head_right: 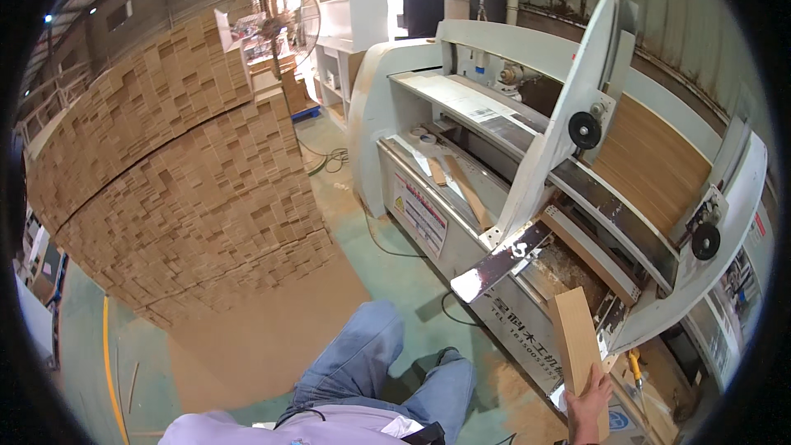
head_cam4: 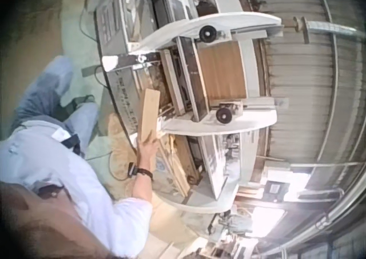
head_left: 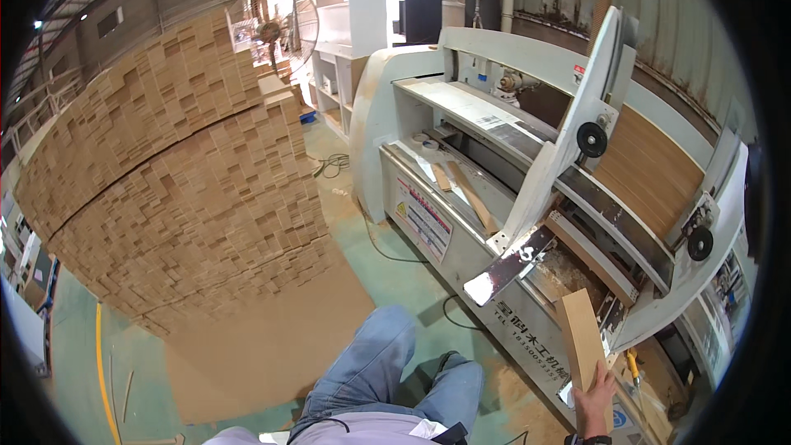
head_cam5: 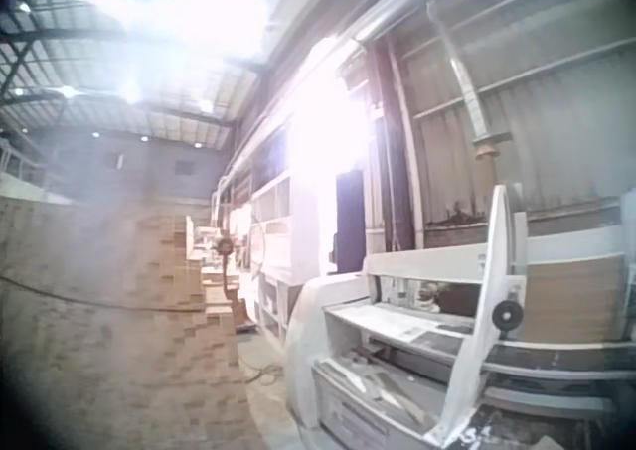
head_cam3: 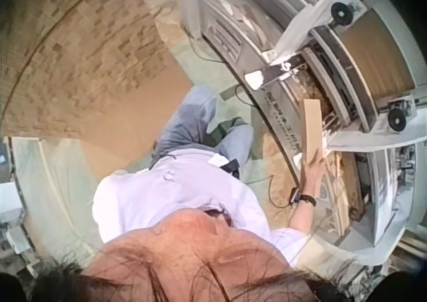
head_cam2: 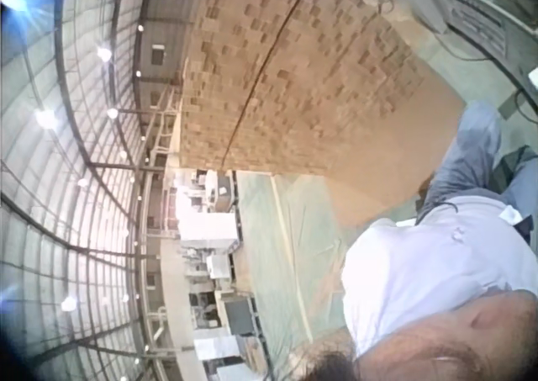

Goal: Operating a woodworking machine to process wood panels in a factory.

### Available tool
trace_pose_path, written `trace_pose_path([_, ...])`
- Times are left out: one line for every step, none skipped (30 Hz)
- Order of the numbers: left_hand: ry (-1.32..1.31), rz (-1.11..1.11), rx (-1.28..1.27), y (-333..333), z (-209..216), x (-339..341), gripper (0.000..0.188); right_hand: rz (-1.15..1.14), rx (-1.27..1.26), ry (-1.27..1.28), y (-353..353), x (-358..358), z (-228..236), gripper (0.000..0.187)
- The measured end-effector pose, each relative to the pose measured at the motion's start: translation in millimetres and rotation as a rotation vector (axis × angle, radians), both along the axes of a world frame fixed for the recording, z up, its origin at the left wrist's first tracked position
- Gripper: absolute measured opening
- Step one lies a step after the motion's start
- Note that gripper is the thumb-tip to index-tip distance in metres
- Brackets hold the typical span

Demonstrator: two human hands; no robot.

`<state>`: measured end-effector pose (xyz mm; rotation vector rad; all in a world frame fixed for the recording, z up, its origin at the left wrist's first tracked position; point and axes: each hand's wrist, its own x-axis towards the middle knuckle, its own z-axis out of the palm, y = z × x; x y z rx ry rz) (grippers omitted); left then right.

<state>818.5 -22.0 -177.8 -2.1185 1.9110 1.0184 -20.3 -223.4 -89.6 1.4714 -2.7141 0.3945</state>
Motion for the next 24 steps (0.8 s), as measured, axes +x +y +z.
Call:
trace_pose_path([0.001, -0.014, -0.007, -6.0, -1.5, 4.9, 0.047, -0.013, -0.004, -0.006, -1.6, 2.7, 1.9, 0.096])
trace_pose_path([0.003, -0.028, -0.014, -12.3, -3.1, 9.8, 0.047, -0.001, -0.023, -0.013, -2.6, 5.4, 3.5, 0.095])
trace_pose_path([0.006, -0.042, -0.021, -18.4, -4.9, 14.8, 0.047, 0.011, -0.042, -0.020, -2.4, 8.1, 3.5, 0.094])
trace_pose_path([0.012, -0.054, -0.029, -24.3, -8.6, 17.1, 0.046, 0.000, -0.047, -0.021, -1.7, 8.5, 3.8, 0.094])
trace_pose_path([0.018, -0.066, -0.036, -29.9, -12.6, 19.3, 0.046, -0.017, -0.043, -0.012, -1.4, 8.9, 3.6, 0.093])
trace_pose_path([0.026, -0.077, -0.043, -35.3, -16.7, 21.5, 0.046, -0.033, -0.039, -0.004, -1.2, 9.3, 3.1, 0.093])
trace_pose_path([0.032, -0.087, -0.048, -39.3, -20.3, 24.2, 0.046, -0.041, -0.041, -0.004, -0.1, 9.3, 2.0, 0.093])
trace_pose_path([0.040, -0.097, -0.052, -43.4, -24.0, 26.9, 0.046, -0.039, -0.046, 0.014, 1.0, 8.1, 0.5, 0.093])
trace_pose_path([0.048, -0.107, -0.057, -47.9, -27.9, 29.4, 0.046, -0.038, -0.050, 0.032, 2.0, 7.5, -0.6, 0.092])
trace_pose_path([0.054, -0.118, -0.061, -53.0, -31.6, 32.7, 0.045, -0.046, -0.052, 0.032, 1.8, 8.3, -0.9, 0.092])
trace_pose_path([0.061, -0.129, -0.065, -58.5, -35.3, 35.8, 0.045, -0.044, -0.041, 0.015, 0.6, 9.3, 0.0, 0.092])
trace_pose_path([0.069, -0.140, -0.069, -64.1, -39.3, 39.0, 0.045, -0.041, -0.030, 0.000, -0.6, 10.8, 1.4, 0.092])
trace_pose_path([0.077, -0.149, -0.070, -68.0, -43.0, 42.6, 0.045, -0.049, -0.029, 0.000, -1.4, 13.5, 3.4, 0.092])
trace_pose_path([0.085, -0.158, -0.071, -71.7, -46.9, 46.4, 0.045, -0.041, -0.039, -0.003, -2.7, 16.6, 5.8, 0.092])
trace_pose_path([0.094, -0.166, -0.071, -75.1, -50.8, 50.2, 0.045, -0.033, -0.049, -0.007, -3.3, 19.9, 7.3, 0.091])
trace_pose_path([0.103, -0.175, -0.074, -80.2, -54.6, 53.8, 0.044, -0.040, -0.050, -0.005, -3.4, 21.8, 8.3, 0.091])
trace_pose_path([0.113, -0.183, -0.076, -84.9, -58.7, 57.5, 0.044, -0.050, -0.042, -0.013, -3.6, 22.5, 9.2, 0.090])
trace_pose_path([0.123, -0.190, -0.077, -89.3, -63.1, 61.5, 0.044, -0.061, -0.034, -0.020, -3.7, 23.5, 9.8, 0.090])
trace_pose_path([0.135, -0.198, -0.079, -96.4, -68.1, 65.0, 0.044, -0.067, -0.033, -0.016, -4.4, 25.0, 9.8, 0.090])
trace_pose_path([0.149, -0.206, -0.080, -103.3, -73.5, 68.6, 0.044, -0.079, -0.031, 0.002, -4.4, 26.7, 8.8, 0.089])
trace_pose_path([0.163, -0.215, -0.079, -110.2, -79.4, 72.4, 0.044, -0.092, -0.026, 0.021, -4.3, 28.4, 7.8, 0.089])
trace_pose_path([0.181, -0.226, -0.077, -117.6, -86.1, 75.2, 0.044, -0.102, -0.022, 0.030, -3.3, 28.5, 7.3, 0.089])
trace_pose_path([0.199, -0.237, -0.073, -125.3, -93.2, 78.0, 0.043, -0.105, -0.021, 0.041, -2.5, 28.1, 6.1, 0.088])
trace_pose_path([0.218, -0.251, -0.068, -133.7, -100.6, 80.6, 0.043, -0.110, -0.019, 0.052, -2.3, 28.8, 5.7, 0.088])
